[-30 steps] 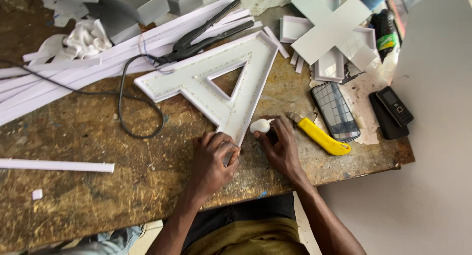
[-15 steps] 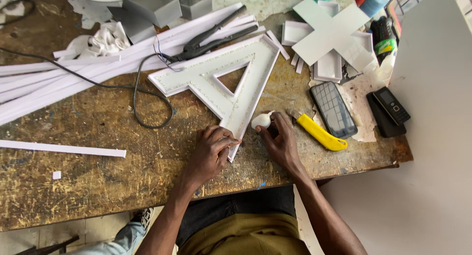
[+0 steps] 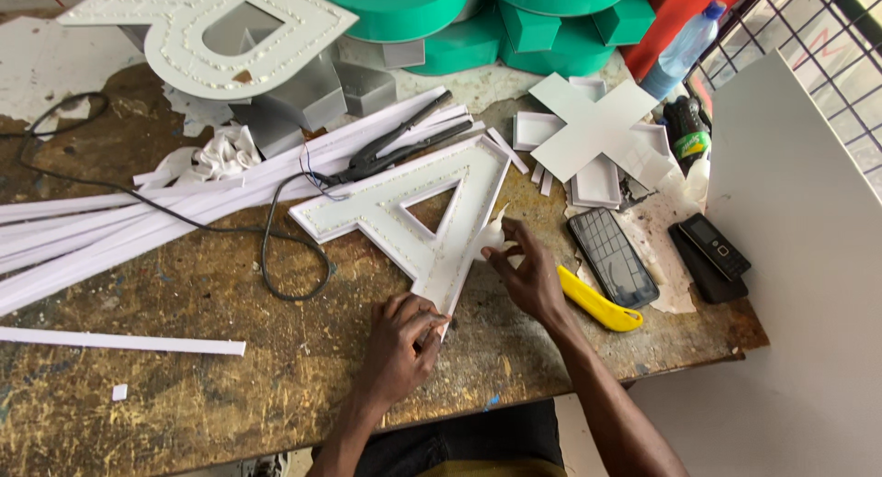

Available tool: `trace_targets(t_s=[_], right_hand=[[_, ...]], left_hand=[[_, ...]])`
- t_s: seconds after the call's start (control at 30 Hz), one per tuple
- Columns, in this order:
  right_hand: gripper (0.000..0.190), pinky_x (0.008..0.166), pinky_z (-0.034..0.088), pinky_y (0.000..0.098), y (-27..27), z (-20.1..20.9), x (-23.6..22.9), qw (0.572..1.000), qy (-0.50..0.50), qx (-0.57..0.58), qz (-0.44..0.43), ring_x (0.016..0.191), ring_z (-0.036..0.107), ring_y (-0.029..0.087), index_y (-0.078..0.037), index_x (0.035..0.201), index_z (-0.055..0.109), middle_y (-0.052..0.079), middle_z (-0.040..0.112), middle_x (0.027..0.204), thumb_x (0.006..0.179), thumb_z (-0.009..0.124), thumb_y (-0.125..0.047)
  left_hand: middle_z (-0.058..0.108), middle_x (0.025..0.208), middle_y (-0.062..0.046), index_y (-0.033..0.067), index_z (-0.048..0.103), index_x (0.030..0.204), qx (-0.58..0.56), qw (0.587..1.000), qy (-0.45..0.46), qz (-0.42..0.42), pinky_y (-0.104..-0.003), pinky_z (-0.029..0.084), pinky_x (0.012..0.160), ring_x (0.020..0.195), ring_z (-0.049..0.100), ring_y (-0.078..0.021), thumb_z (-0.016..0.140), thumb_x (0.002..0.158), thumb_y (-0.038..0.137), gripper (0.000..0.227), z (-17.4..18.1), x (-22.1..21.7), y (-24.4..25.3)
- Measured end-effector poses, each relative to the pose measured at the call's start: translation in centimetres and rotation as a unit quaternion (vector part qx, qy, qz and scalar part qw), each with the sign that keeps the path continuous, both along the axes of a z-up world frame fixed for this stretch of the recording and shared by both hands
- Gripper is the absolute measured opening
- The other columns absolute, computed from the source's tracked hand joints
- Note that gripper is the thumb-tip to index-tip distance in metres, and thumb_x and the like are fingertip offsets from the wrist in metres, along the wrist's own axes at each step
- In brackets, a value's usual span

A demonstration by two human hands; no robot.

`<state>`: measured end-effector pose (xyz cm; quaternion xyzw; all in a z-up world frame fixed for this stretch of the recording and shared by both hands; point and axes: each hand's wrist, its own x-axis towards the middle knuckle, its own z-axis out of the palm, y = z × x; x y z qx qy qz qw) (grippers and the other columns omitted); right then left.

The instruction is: The person assembles a large, white, illuminated letter 'A' on a workbench. They use a yellow utility knife to trim a strip of material and apply glue from a white bottle to secure the edges. Finally, they place a translucent acrylic cover over the letter to complete the assembly.

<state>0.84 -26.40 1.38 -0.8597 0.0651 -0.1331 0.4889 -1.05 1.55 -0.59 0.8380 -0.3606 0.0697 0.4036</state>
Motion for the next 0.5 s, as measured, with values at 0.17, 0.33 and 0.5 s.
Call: trace_targets(t_s=[0.17,0.33,0.5], right_hand=[[0.029,0.079,0.072,0.0455,-3.4,3.0,8.5,0.983,-0.144,-0.111,0.0,0.091,0.071,0.03,-0.002,0.116,0.056,0.019,0.071,0.107,0.105,0.082,-0.008],[0.038,0.069,0.046,0.0573,-7.5,1.4,20.8,0.972,-0.072,-0.207,-0.089,0.087,0.072,0.051,-0.008,0.116,0.048,0.022,0.072,0.105,0.102,0.082,-0.019],[0.048,0.065,0.045,0.0687,-10.5,-4.2,28.6,0.94,-0.129,-0.305,-0.081,0.091,0.068,0.061,-0.002,0.125,0.053,0.032,0.074,0.106,0.091,0.087,-0.005]], left_hand=[[0.074,0.108,-0.003,0.013,0.085,0.108,-0.023,1.0,-0.007,0.003,-0.049,0.04,0.094,0.112,0.061,-0.0286,0.072,0.097,0.02,0.018,0.9,0.2,-0.2],[0.073,0.105,-0.003,0.0142,0.085,0.106,-0.044,0.999,0.0,0.001,-0.048,0.041,0.093,0.109,0.062,-0.0288,0.073,0.095,0.018,0.017,1.2,0.3,-0.2],[0.073,0.1,-0.003,0.0163,0.086,0.098,-0.079,0.996,-0.051,0.002,-0.048,0.043,0.089,0.104,0.064,-0.0292,0.077,0.091,0.017,0.012,-1.8,1.0,-0.4]])
